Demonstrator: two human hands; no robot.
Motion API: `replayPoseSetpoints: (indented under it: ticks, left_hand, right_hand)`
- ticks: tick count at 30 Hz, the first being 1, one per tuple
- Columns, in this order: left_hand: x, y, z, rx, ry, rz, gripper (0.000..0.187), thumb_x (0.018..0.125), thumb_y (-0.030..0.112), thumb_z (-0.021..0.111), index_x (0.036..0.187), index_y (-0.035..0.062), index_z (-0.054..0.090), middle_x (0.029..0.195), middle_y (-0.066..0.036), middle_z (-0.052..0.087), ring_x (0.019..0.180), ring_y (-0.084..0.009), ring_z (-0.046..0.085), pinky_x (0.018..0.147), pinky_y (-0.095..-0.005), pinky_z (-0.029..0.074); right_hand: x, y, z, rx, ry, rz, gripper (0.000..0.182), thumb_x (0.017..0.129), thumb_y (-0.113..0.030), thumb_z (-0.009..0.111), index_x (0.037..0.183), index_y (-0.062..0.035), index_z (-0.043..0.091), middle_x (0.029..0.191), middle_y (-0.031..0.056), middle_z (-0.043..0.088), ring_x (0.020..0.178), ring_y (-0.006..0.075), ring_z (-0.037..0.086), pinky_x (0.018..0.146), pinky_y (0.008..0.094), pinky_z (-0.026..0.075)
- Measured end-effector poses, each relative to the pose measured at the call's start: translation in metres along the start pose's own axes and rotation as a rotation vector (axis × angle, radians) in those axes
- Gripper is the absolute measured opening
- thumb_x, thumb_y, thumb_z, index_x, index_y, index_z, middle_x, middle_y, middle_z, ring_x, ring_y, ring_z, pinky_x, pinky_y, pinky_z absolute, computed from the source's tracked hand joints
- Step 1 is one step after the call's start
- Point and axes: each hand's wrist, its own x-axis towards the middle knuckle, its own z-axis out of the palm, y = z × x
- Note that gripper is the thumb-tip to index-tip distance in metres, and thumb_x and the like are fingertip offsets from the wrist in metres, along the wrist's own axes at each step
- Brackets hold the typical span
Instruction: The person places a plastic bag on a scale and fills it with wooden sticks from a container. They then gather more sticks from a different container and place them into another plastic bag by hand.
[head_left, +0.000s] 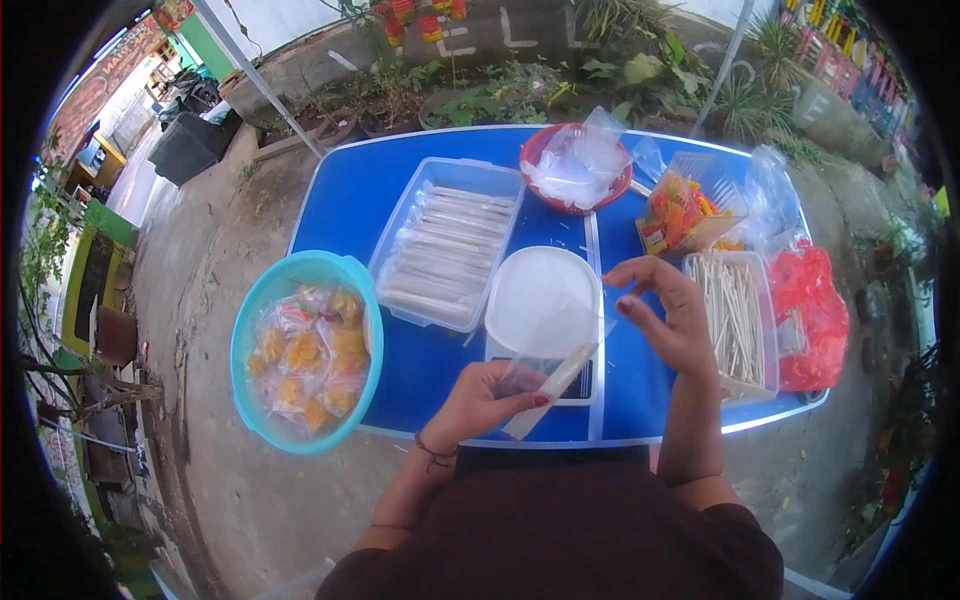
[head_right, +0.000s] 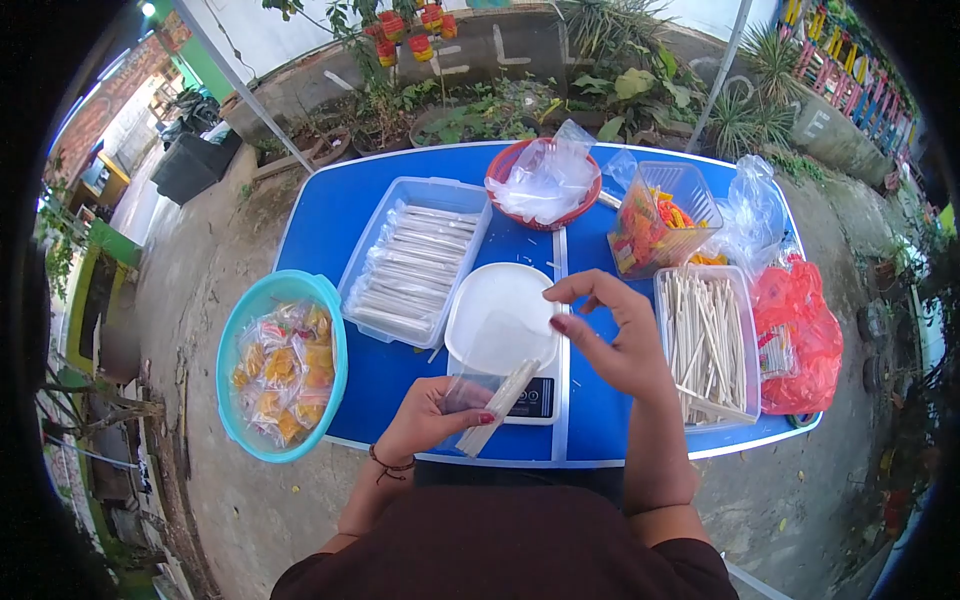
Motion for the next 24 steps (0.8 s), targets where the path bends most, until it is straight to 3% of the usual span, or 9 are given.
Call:
replayPoseSetpoints:
  ticks: [3,7,10,13,17,21,24]
  left_hand:
    - [0.002,-0.005,0.001,-0.035,0.044,0.042,0.025,0.085,0.005,0.073,0.108,-0.0044,0.068,0.1,-0.011,0.072,0.092,-0.0134,0.067,0.083,-0.0263,0.053]
    - [0.001,-0.001,0.003,0.0,0.063,0.07,0.026,0.085,0.006,0.073,0.109,-0.0039,0.068,0.1,-0.01,0.072,0.091,-0.013,0.067,0.082,-0.0259,0.053]
    - [0.001,-0.007,0.002,0.029,0.097,0.084,0.026,0.086,0.006,0.073,0.109,-0.0035,0.068,0.099,-0.01,0.072,0.09,-0.0123,0.068,0.081,-0.0254,0.053]
    - [0.001,-0.011,0.004,0.032,0.138,0.118,0.025,0.086,0.007,0.073,0.108,-0.0031,0.069,0.098,-0.009,0.072,0.088,-0.0113,0.067,0.079,-0.0247,0.053]
    - [0.003,-0.01,0.007,0.0,0.155,0.128,0.024,0.086,0.008,0.073,0.106,-0.0029,0.07,0.096,-0.008,0.073,0.087,-0.0104,0.067,0.076,-0.0241,0.053]
    - [0.005,-0.007,0.006,0.084,0.209,0.088,0.022,0.086,0.007,0.072,0.105,-0.0031,0.069,0.096,-0.008,0.072,0.086,-0.01,0.066,0.076,-0.0241,0.053]
    - [0.01,-0.01,0.012,-0.035,0.349,0.223,0.023,0.086,0.007,0.072,0.106,-0.0033,0.067,0.097,-0.009,0.072,0.088,-0.0108,0.066,0.077,-0.0242,0.053]
  right_hand:
    - [-0.004,-0.003,0.009,-0.042,-0.157,-0.054,0.016,0.081,-0.01,0.075,0.092,-0.0009,0.068,0.094,0.0043,0.069,0.079,0.0114,0.061,0.073,0.0267,0.047]
    - [-0.009,0.019,0.016,0.092,-0.165,0.105,0.013,0.086,-0.009,0.072,0.093,0.0004,0.068,0.083,0.0049,0.069,0.077,0.0088,0.062,0.069,0.0237,0.048]
    - [-0.014,0.025,0.033,0.496,-0.034,0.192,0.012,0.088,-0.007,0.069,0.094,0.0035,0.068,0.087,0.0086,0.071,0.083,0.0125,0.066,0.075,0.0262,0.051]
    - [-0.016,0.023,0.042,0.513,-0.095,0.313,0.014,0.09,-0.005,0.066,0.099,0.0066,0.068,0.091,0.0138,0.072,0.087,0.0161,0.068,0.08,0.029,0.053]
    - [-0.013,0.024,0.042,0.591,-0.037,0.185,0.014,0.091,-0.002,0.064,0.1,0.0069,0.069,0.092,0.0165,0.072,0.085,0.0168,0.068,0.079,0.0294,0.053]
    - [-0.01,0.022,0.041,0.564,-0.065,0.194,0.024,0.088,-0.001,0.066,0.111,0.0048,0.063,0.096,0.0125,0.07,0.087,0.0158,0.066,0.078,0.028,0.052]
    - [-0.011,0.021,0.053,0.447,-0.184,0.234,0.04,0.085,-0.005,0.072,0.12,0.0012,0.054,0.098,0.0094,0.067,0.09,0.0142,0.065,0.078,0.0267,0.052]
